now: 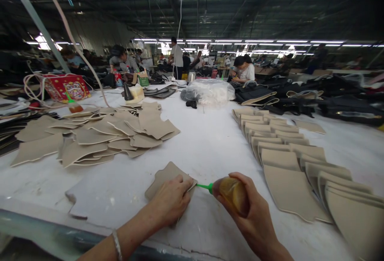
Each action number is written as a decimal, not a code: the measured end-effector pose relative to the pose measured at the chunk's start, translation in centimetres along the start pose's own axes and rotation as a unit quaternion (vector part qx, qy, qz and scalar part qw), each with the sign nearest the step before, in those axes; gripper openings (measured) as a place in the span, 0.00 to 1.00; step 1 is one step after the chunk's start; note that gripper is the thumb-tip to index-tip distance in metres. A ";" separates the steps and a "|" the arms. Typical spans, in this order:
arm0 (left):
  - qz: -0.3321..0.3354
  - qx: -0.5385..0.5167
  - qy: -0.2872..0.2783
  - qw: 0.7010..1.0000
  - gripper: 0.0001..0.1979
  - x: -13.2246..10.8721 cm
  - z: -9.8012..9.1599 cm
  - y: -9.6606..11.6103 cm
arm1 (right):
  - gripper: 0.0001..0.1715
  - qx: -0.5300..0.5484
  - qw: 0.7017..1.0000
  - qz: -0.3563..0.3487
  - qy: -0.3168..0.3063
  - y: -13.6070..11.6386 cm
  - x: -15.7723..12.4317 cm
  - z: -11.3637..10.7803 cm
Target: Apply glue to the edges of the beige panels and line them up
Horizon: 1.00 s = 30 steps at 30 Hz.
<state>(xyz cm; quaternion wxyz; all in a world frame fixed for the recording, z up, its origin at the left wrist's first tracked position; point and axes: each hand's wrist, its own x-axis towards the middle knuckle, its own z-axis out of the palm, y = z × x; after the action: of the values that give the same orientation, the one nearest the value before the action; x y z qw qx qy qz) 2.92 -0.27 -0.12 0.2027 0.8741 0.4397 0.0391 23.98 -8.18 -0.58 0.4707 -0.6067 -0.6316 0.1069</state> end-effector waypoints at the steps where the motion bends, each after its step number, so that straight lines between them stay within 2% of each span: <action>1: 0.002 -0.001 0.000 1.000 0.21 0.0 0.0 0.0 | 0.25 0.000 1.000 0.004 0.001 0.0 0.0 0.0; 7: 0.001 0.008 0.005 1.000 0.21 0.1 0.0 -0.1 | 0.26 -0.003 1.000 0.015 0.018 0.4 0.1 0.2; 14: -0.002 0.007 0.002 1.000 0.21 0.0 0.0 -0.3 | 0.24 0.056 0.996 0.074 -0.009 -0.1 0.0 0.0; 19: 0.000 -0.006 -0.001 1.000 0.22 0.0 -0.2 -0.3 | 0.24 0.067 0.993 0.094 0.022 0.0 -0.1 0.0; 24: -0.004 -0.009 -0.006 1.000 0.22 0.0 -0.2 -0.4 | 0.24 0.105 0.989 0.097 -0.030 -0.4 -0.6 0.1; 28: -0.002 -0.010 -0.005 1.000 0.23 -0.1 -0.2 -0.6 | 0.25 0.106 0.988 0.114 0.021 -0.6 -0.7 0.3; 30: -0.001 -0.015 -0.005 1.000 0.23 -0.2 -0.3 -0.7 | 0.25 0.112 0.986 0.121 0.023 -0.8 -1.0 0.4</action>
<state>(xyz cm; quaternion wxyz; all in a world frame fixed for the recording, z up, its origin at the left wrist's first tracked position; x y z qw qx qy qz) 2.25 0.04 -0.10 0.2174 0.8709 0.4388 0.0414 22.97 -9.04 -0.75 0.5334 -0.6245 -0.5266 0.2196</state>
